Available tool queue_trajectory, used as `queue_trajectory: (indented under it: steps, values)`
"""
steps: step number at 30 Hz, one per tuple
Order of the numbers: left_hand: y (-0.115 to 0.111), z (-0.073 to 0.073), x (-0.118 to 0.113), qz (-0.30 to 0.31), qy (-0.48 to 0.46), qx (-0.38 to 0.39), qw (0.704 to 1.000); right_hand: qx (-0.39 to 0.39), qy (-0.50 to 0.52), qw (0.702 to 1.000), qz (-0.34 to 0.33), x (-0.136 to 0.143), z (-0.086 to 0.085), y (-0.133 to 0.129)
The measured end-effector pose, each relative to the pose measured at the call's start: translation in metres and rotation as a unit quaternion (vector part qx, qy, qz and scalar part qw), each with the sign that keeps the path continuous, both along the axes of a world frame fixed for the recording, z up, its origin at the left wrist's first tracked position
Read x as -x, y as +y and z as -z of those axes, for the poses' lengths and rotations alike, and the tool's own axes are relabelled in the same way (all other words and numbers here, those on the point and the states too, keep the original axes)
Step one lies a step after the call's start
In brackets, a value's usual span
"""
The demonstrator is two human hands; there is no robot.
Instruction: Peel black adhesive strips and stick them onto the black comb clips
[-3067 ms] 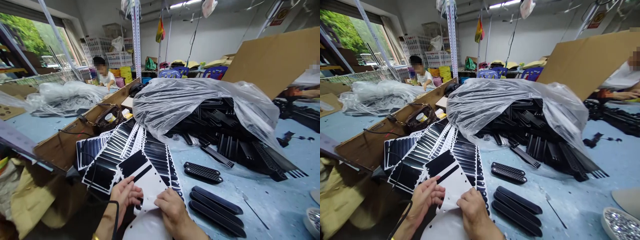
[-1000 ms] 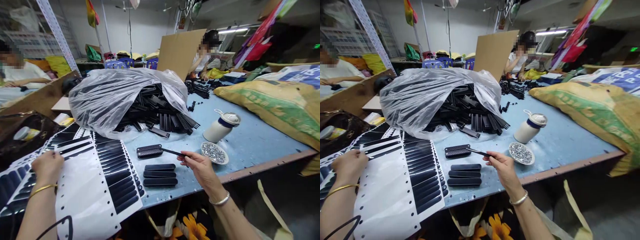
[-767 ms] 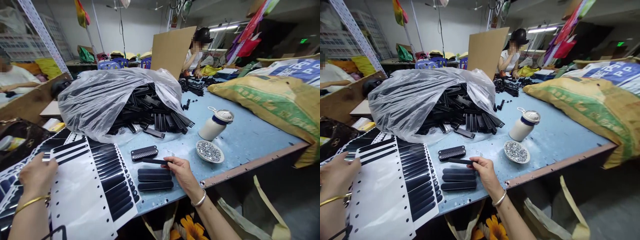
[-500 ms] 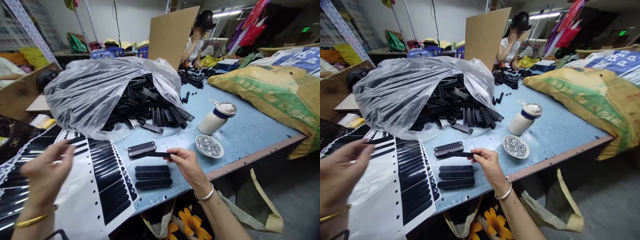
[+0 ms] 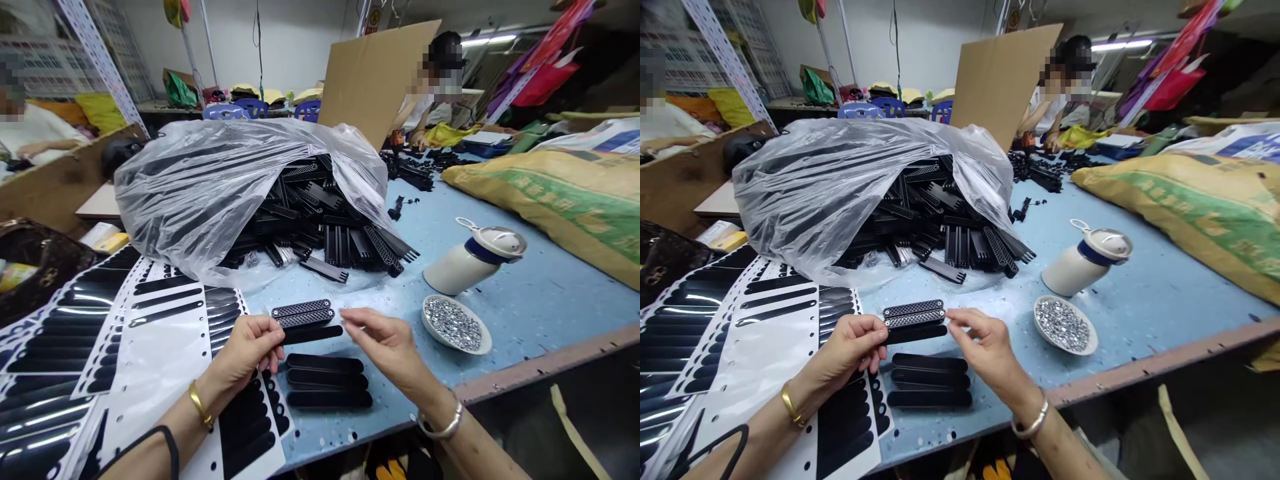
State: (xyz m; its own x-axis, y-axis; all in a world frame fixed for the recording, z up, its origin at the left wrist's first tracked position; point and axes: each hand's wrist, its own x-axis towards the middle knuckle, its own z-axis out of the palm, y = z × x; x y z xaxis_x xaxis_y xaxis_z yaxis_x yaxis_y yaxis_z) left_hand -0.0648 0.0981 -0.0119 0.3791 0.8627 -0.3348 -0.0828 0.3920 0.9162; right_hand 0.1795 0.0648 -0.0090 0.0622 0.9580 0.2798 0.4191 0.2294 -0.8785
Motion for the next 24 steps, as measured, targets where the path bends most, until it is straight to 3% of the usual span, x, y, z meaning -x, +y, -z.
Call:
queue_trajectory:
  steps: [3,7,10,12,14,17,20,24]
  values:
    - [0.005,0.006,0.001,-0.011,-0.017,0.024,1.000,-0.114,-0.155,0.981,0.001,-0.009,-0.013,0.007]
    - [0.004,0.011,-0.004,0.001,-0.034,0.045,0.998,-0.195,-0.313,0.917,-0.153,0.006,-0.021,0.013]
    - [0.003,0.013,-0.005,0.012,-0.035,0.048,0.998,-0.190,-0.377,0.883,-0.207,0.016,-0.016,0.017]
    - [0.005,0.012,-0.002,-0.002,-0.006,0.029,1.000,-0.190,-0.355,0.889,-0.219,0.013,-0.012,0.020]
    - [0.011,0.011,0.004,-0.046,0.062,-0.020,0.997,-0.181,-0.301,0.913,-0.207,0.002,-0.008,0.025]
    - [0.020,0.014,0.012,-0.089,0.206,-0.133,0.965,-0.125,-0.223,0.952,-0.167,-0.017,0.000,0.035]
    - [0.024,0.024,0.012,-0.049,0.299,-0.224,0.926,-0.077,-0.191,0.967,-0.152,-0.025,0.012,0.044]
    - [0.020,0.032,0.005,-0.009,0.326,-0.293,0.899,-0.067,-0.184,0.967,-0.166,-0.022,0.025,0.046]
